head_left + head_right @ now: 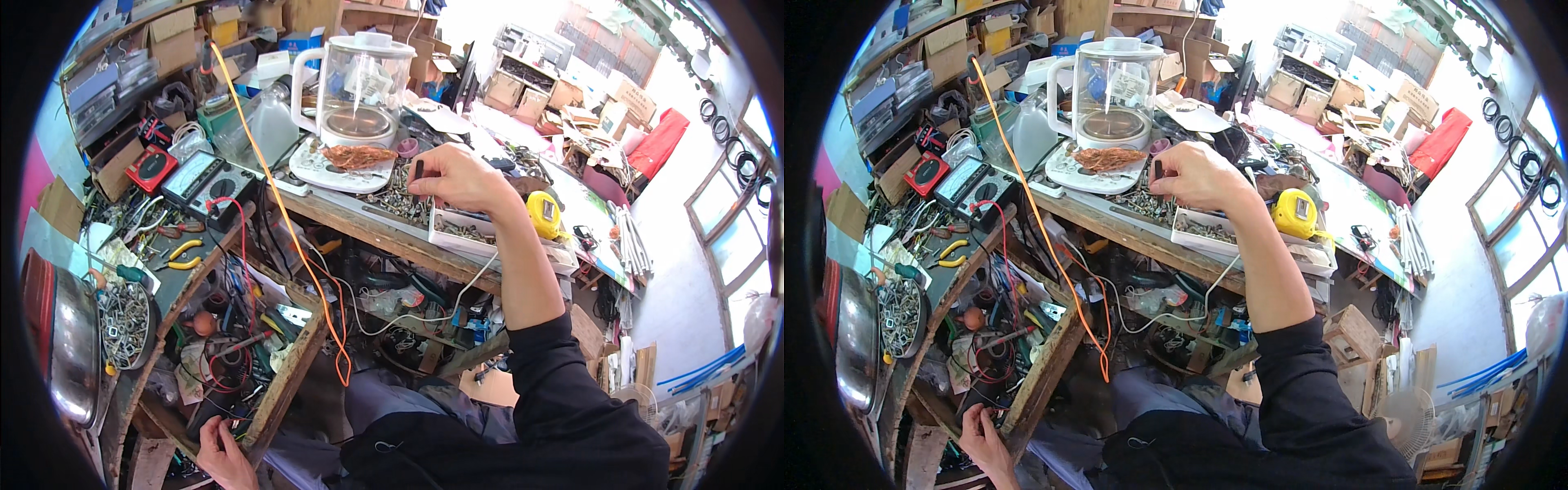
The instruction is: The person assembles a cylindrical metal appliance by inserting a screw into its top rim, tightening it with a screwdriver, and then placing a perforated circular lid on top. The person handles the screw, screwdriver, and lid during the process.
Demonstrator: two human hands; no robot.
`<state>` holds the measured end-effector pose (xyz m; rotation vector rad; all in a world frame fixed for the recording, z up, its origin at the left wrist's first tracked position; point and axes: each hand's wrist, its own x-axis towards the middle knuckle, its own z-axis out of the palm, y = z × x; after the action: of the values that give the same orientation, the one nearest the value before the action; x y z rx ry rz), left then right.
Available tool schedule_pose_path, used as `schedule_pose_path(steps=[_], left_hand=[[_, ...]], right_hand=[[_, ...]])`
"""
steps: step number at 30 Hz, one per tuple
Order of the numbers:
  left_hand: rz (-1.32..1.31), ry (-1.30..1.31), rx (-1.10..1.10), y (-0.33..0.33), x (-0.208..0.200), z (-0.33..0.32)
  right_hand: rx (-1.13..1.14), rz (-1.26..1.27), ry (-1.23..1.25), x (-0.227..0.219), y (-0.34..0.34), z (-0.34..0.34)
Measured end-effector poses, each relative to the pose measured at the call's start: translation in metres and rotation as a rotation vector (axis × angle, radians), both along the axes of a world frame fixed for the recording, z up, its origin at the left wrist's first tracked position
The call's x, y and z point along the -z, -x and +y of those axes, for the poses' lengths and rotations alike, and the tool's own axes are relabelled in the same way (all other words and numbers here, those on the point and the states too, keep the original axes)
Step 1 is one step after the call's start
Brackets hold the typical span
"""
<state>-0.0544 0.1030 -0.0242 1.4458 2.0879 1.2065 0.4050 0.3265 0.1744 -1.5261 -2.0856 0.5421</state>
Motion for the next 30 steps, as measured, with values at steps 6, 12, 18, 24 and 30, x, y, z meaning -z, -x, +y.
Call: schedule_pose_path(steps=[6, 12, 18, 24, 30], left_hand=[[-0.018, -0.007, -0.017, 0.001, 0.002, -0.001], [-0.029, -0.009, -0.009, 0.0, 0.002, 0.001], [-0.051, -0.007, -0.018, 0.001, 0.005, -0.001], [-0.043, -0.012, 0.01, 0.0, 0.004, 0.004], [-0.02, -0.027, -0.006, 0.001, 0.003, 0.001]], right_hand=[[0.131, 0.07, -0.083, 0.004, -0.001, 0.006], [0.208, 0.055, -0.05, 0.001, -0.005, 0.004], [0.25, -0.172, -0.156, -0.002, -0.002, 0.001], [0.132, -0.205, -0.106, 0.006, -0.009, 0.005], [0.131, 0.136, 0.018, 0.002, 0.004, 0.001]])
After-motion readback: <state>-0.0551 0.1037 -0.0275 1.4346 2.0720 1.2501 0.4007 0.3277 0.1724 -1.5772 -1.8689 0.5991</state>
